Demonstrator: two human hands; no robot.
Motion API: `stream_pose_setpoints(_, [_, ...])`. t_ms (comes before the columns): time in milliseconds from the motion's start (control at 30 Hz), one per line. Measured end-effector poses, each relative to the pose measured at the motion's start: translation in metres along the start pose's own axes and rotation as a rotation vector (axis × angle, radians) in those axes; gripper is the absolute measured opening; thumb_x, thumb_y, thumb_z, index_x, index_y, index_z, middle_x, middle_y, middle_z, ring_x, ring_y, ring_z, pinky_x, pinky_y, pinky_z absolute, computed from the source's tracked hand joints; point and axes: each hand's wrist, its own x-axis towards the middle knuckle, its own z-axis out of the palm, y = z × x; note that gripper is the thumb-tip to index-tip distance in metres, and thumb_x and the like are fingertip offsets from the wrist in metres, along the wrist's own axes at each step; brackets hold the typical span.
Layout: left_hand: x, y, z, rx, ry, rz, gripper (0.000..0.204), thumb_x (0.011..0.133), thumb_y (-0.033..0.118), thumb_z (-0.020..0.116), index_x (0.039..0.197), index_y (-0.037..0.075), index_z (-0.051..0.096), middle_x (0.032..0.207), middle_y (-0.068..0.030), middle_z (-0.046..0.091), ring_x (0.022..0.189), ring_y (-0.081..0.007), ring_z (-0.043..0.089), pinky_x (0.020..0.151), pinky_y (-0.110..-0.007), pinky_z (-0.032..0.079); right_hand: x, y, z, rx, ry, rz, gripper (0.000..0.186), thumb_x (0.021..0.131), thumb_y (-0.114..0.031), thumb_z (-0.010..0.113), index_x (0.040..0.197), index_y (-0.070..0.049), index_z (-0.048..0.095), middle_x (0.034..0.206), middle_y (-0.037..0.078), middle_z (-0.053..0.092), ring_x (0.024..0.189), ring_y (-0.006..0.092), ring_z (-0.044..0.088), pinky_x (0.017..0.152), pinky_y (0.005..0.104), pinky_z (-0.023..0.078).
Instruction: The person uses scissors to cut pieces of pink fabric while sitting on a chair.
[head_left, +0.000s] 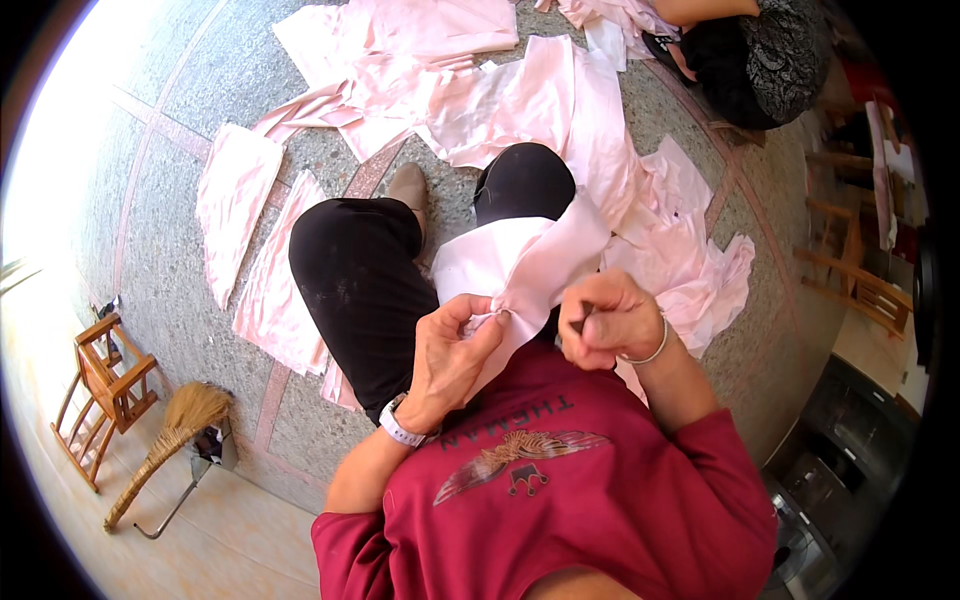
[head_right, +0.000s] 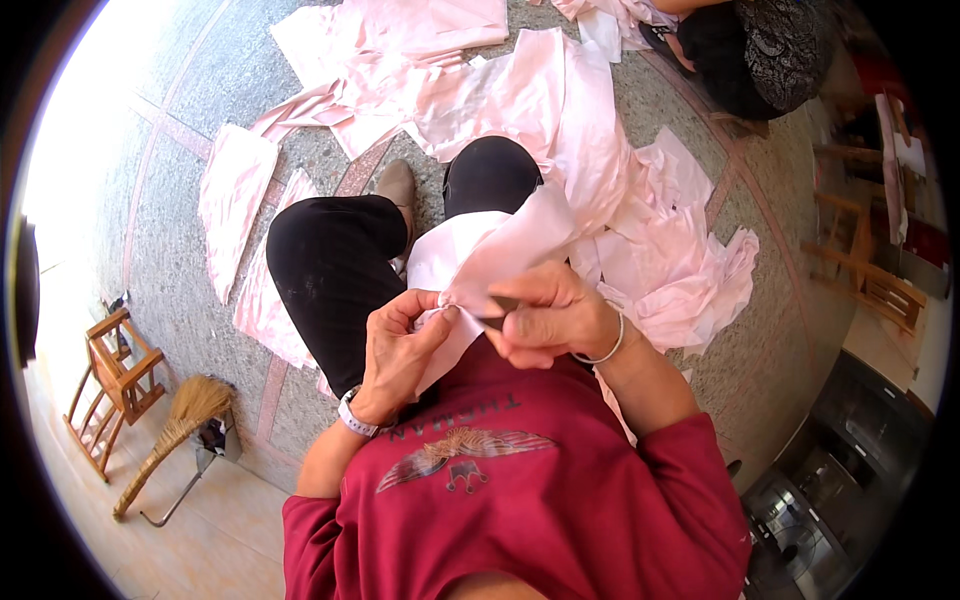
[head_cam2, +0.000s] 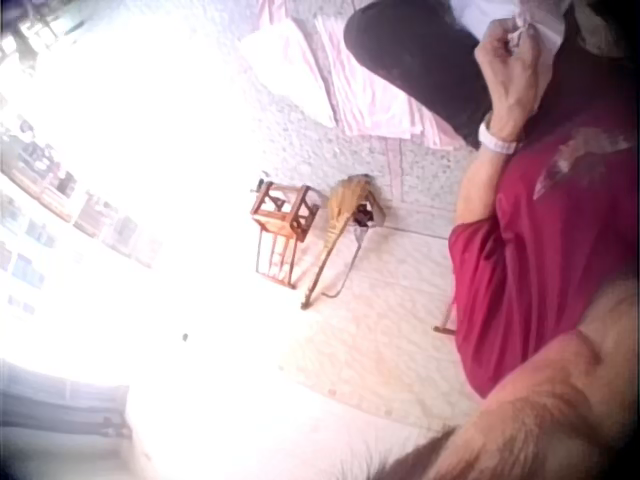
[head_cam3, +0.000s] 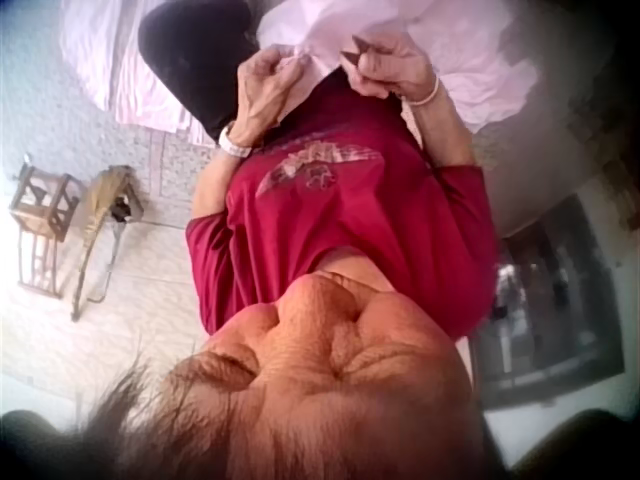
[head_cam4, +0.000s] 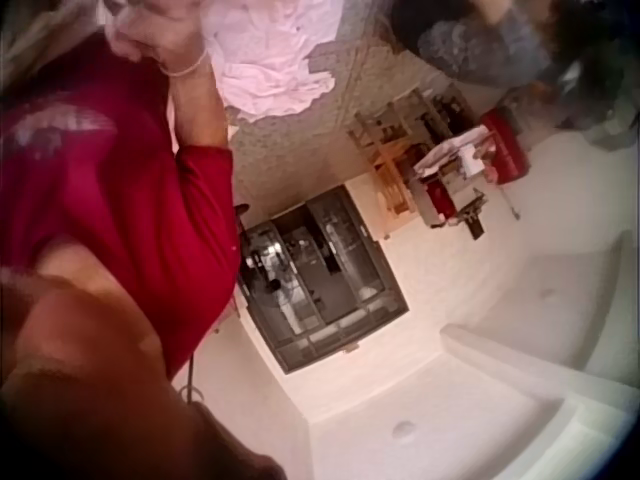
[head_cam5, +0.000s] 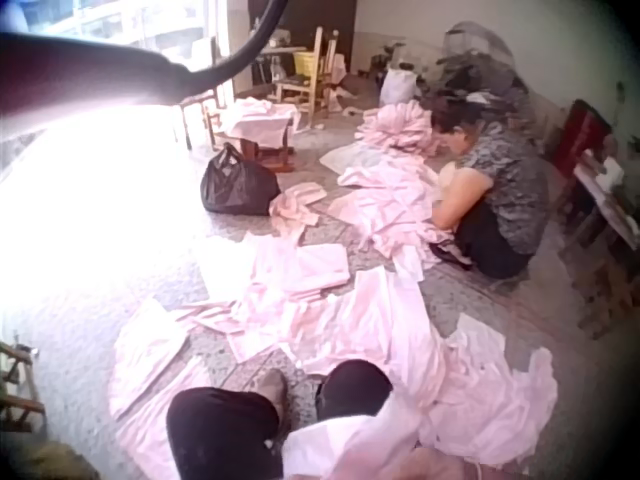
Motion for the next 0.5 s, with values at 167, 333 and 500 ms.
stream_pose_setpoints(167, [0.002,0.000,-0.005,-0.045,-0.039,-0.040,0.012,0.090,0.009,0.067,0.095,-0.001,0.067,0.080,-0.0002,0.066,0.066,-0.0027,0.058,0.057,-0.017,0.047,0.005,-0.009,-0.011,-0.530,0.380,-0.146,0.022,0.092,-0.021,0.067,0.094,-0.001,0.059,0.069,-0.002,0.050,0.056,0.0027,0.042,0.051,0.0195,0.035])
stream_pose_setpoints(333, [0.001,0.004,-0.001,-0.065,-0.029,-0.046,0.012,0.088,0.007,0.068,0.095,-0.003,0.068,0.073,0.0059,0.060,0.062,0.0009,0.048,0.053,-0.016,0.037,0.027,-0.013,0.006,-0.851,0.412,0.031,0.026,0.086,-0.014,0.071,0.104,0.002,0.062,0.070,-0.003,0.046,0.063,0.0048,0.041,0.056,0.0227,0.037])
stream_pose_setpoints(500, [0.001,0.003,-0.001,0.001,-0.032,0.018,0.012,0.088,0.007,0.067,0.095,-0.003,0.068,0.072,0.0065,0.059,0.061,0.0010,0.046,0.053,-0.016,0.036,0.041,0.003,0.003,-1.006,0.275,-0.046,0.021,0.086,-0.015,0.068,0.096,0.003,0.065,0.071,0.005,0.058,0.066,0.0086,0.051,0.060,0.0289,0.043])
